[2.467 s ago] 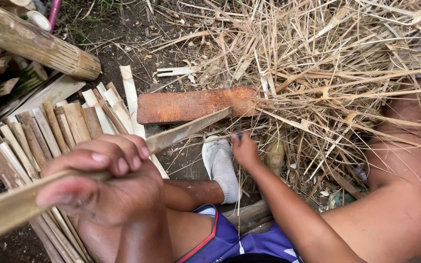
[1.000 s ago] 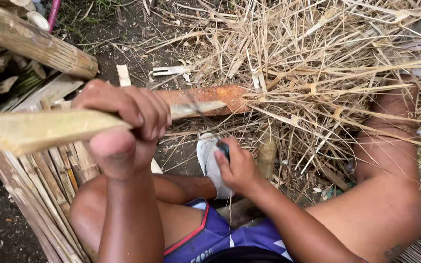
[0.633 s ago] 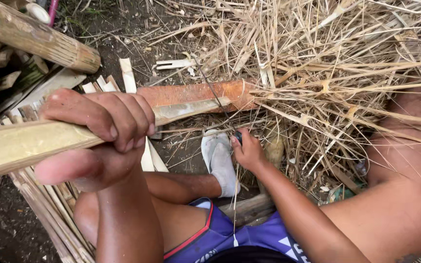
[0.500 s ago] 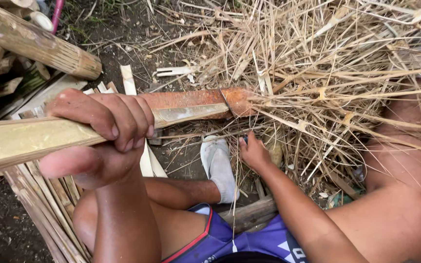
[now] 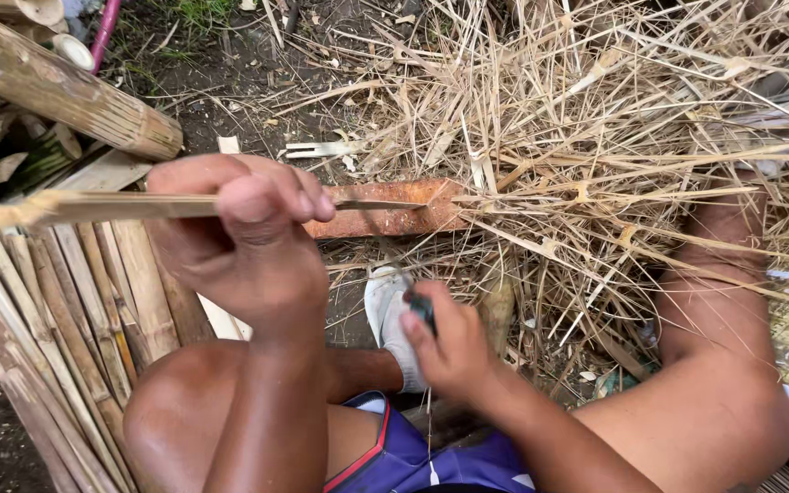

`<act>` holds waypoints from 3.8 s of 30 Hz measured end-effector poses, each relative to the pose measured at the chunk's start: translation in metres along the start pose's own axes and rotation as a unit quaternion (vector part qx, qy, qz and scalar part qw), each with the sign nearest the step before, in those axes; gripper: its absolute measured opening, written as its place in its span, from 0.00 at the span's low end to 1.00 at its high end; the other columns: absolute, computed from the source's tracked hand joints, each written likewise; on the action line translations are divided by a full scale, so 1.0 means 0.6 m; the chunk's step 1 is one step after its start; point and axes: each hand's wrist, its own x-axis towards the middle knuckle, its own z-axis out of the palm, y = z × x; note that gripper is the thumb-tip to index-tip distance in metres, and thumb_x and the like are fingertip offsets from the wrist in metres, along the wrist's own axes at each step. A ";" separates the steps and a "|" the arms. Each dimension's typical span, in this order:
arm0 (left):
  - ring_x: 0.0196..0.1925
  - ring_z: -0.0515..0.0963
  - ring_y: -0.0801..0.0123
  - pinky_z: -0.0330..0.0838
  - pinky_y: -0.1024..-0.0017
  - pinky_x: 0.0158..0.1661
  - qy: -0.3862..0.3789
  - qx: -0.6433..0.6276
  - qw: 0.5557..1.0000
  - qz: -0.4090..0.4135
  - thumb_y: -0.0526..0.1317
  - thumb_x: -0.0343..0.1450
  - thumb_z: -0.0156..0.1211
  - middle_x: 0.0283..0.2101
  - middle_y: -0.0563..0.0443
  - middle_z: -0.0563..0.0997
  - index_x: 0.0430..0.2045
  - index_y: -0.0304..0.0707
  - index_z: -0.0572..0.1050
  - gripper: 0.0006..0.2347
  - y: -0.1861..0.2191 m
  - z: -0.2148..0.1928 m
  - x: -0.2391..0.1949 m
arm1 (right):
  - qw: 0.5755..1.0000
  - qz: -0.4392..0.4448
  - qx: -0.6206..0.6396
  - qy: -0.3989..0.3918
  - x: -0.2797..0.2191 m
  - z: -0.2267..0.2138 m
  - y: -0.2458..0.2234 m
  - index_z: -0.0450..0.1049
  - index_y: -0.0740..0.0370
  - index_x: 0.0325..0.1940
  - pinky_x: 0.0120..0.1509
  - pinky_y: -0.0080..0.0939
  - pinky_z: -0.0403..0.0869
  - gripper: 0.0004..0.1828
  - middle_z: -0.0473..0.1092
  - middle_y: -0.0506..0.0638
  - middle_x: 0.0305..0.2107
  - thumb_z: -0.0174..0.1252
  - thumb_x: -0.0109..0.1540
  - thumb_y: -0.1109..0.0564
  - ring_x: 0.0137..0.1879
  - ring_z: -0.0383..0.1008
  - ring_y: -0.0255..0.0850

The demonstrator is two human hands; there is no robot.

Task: The person sits on the ground and uses a knife to sharpen the ends of bamboo sticks. They hold each stick against a brick and scrape the knife along the surface to create a point, then place the finished sticks in a pile.

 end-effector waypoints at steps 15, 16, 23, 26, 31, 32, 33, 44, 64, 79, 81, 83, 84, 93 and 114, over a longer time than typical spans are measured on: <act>0.27 0.69 0.71 0.70 0.72 0.30 0.024 -0.040 0.999 -0.011 0.42 0.85 0.62 0.29 0.48 0.69 0.43 0.36 0.64 0.13 -0.035 -0.042 0.048 | 0.934 0.316 -0.165 -0.017 0.057 0.077 0.335 0.64 0.62 0.52 0.36 0.57 0.72 0.17 0.74 0.62 0.25 0.48 0.72 0.45 0.31 0.77 0.58; 0.26 0.69 0.71 0.70 0.72 0.29 0.023 -0.042 0.999 -0.011 0.42 0.86 0.62 0.28 0.49 0.69 0.44 0.36 0.64 0.12 -0.038 -0.043 0.054 | 0.942 0.301 -0.147 -0.020 0.055 0.077 0.344 0.63 0.62 0.51 0.35 0.58 0.72 0.17 0.74 0.61 0.24 0.47 0.72 0.44 0.30 0.77 0.57; 0.24 0.74 0.74 0.75 0.74 0.23 0.006 0.004 1.000 0.009 0.43 0.82 0.59 0.28 0.53 0.72 0.39 0.38 0.68 0.09 -0.077 -0.053 0.073 | 0.943 0.330 -0.035 -0.020 0.052 0.085 0.357 0.65 0.61 0.49 0.33 0.58 0.72 0.19 0.73 0.58 0.25 0.45 0.70 0.42 0.28 0.78 0.55; 0.28 0.78 0.74 0.80 0.72 0.29 0.017 0.024 0.999 -0.036 0.39 0.81 0.59 0.33 0.52 0.76 0.41 0.40 0.68 0.06 -0.149 -0.044 0.036 | 0.941 0.317 -0.116 -0.012 0.058 0.073 0.395 0.65 0.60 0.53 0.35 0.56 0.70 0.20 0.73 0.58 0.25 0.48 0.70 0.42 0.30 0.75 0.54; 0.32 0.81 0.69 0.78 0.72 0.31 -0.011 0.257 0.873 -0.414 0.37 0.73 0.58 0.36 0.47 0.82 0.43 0.34 0.70 0.09 -0.275 -0.034 -0.093 | 0.946 0.301 -0.120 -0.009 0.023 0.063 0.418 0.69 0.60 0.44 0.42 0.57 0.73 0.21 0.73 0.59 0.27 0.51 0.69 0.39 0.34 0.75 0.53; 0.32 0.82 0.65 0.78 0.70 0.32 -0.044 0.278 0.846 -0.452 0.39 0.73 0.58 0.36 0.45 0.83 0.47 0.33 0.69 0.12 -0.283 -0.041 -0.112 | 0.930 0.348 -0.112 -0.035 0.014 0.053 0.412 0.70 0.58 0.46 0.42 0.59 0.73 0.20 0.73 0.60 0.28 0.50 0.69 0.40 0.34 0.76 0.55; 0.38 0.84 0.62 0.77 0.66 0.37 -0.051 0.269 0.886 -0.375 0.38 0.73 0.60 0.39 0.42 0.83 0.49 0.29 0.69 0.14 -0.292 -0.043 -0.116 | 0.912 0.393 -0.104 -0.059 0.012 0.050 0.406 0.70 0.56 0.47 0.42 0.60 0.73 0.19 0.73 0.61 0.29 0.48 0.68 0.40 0.35 0.76 0.56; 0.60 0.76 0.34 0.73 0.48 0.57 0.061 0.494 0.861 0.101 0.43 0.80 0.56 0.59 0.31 0.76 0.69 0.38 0.54 0.24 -0.034 -0.340 0.073 | 0.961 0.178 -0.204 -0.054 0.027 0.062 0.369 0.73 0.63 0.42 0.38 0.50 0.71 0.21 0.73 0.59 0.26 0.54 0.68 0.41 0.31 0.75 0.51; 0.54 0.79 0.39 0.73 0.50 0.54 0.063 0.656 0.673 -0.334 0.42 0.69 0.64 0.50 0.26 0.79 0.55 0.29 0.72 0.22 -0.057 -0.688 -0.382 | 0.966 0.211 -0.010 -0.147 -0.001 0.025 0.426 0.65 0.67 0.58 0.45 0.46 0.66 0.20 0.65 0.54 0.43 0.55 0.68 0.51 0.43 0.65 0.43; 0.39 0.81 0.39 0.75 0.49 0.42 0.078 0.661 0.729 -0.161 0.27 0.67 0.57 0.38 0.28 0.80 0.47 0.26 0.76 0.14 0.120 -0.448 -0.232 | 0.964 0.192 -0.162 -0.086 -0.032 0.053 0.422 0.65 0.67 0.69 0.55 0.53 0.72 0.31 0.72 0.65 0.54 0.58 0.65 0.49 0.56 0.73 0.51; 0.42 0.81 0.43 0.76 0.52 0.44 0.092 0.664 0.742 0.008 0.29 0.71 0.59 0.41 0.33 0.80 0.46 0.27 0.75 0.10 0.152 -0.402 -0.155 | 0.951 0.236 -0.195 -0.049 -0.045 0.054 0.428 0.65 0.66 0.68 0.55 0.53 0.73 0.31 0.73 0.67 0.51 0.59 0.66 0.45 0.54 0.75 0.54; 0.44 0.80 0.44 0.75 0.53 0.46 0.098 0.641 0.748 0.139 0.30 0.74 0.61 0.42 0.36 0.79 0.47 0.27 0.74 0.09 0.178 -0.358 -0.079 | 0.940 0.283 -0.192 -0.004 -0.042 0.061 0.442 0.66 0.65 0.66 0.57 0.52 0.73 0.32 0.75 0.69 0.49 0.59 0.67 0.40 0.53 0.77 0.57; 0.44 0.78 0.44 0.73 0.52 0.46 0.102 0.622 0.757 0.175 0.30 0.75 0.61 0.40 0.36 0.77 0.47 0.26 0.73 0.08 0.187 -0.337 -0.043 | 0.952 0.251 -0.174 0.003 -0.045 0.061 0.446 0.65 0.65 0.64 0.56 0.52 0.74 0.33 0.76 0.68 0.48 0.60 0.64 0.40 0.51 0.78 0.56; 0.31 0.69 0.72 0.66 0.75 0.33 -0.003 0.153 0.955 0.253 0.38 0.85 0.49 0.34 0.50 0.70 0.55 0.36 0.63 0.08 0.235 -0.159 0.107 | 0.957 0.207 -0.198 0.052 -0.057 0.056 0.371 0.66 0.63 0.66 0.51 0.54 0.75 0.27 0.75 0.64 0.39 0.56 0.68 0.45 0.44 0.77 0.56; 0.32 0.64 0.73 0.62 0.74 0.31 -0.075 0.139 0.968 0.195 0.40 0.80 0.46 0.32 0.50 0.65 0.37 0.38 0.60 0.07 0.090 0.053 -0.041 | 0.983 0.108 -0.144 0.020 -0.098 -0.054 -0.142 0.66 0.67 0.58 0.35 0.46 0.71 0.18 0.73 0.57 0.24 0.53 0.70 0.52 0.29 0.73 0.47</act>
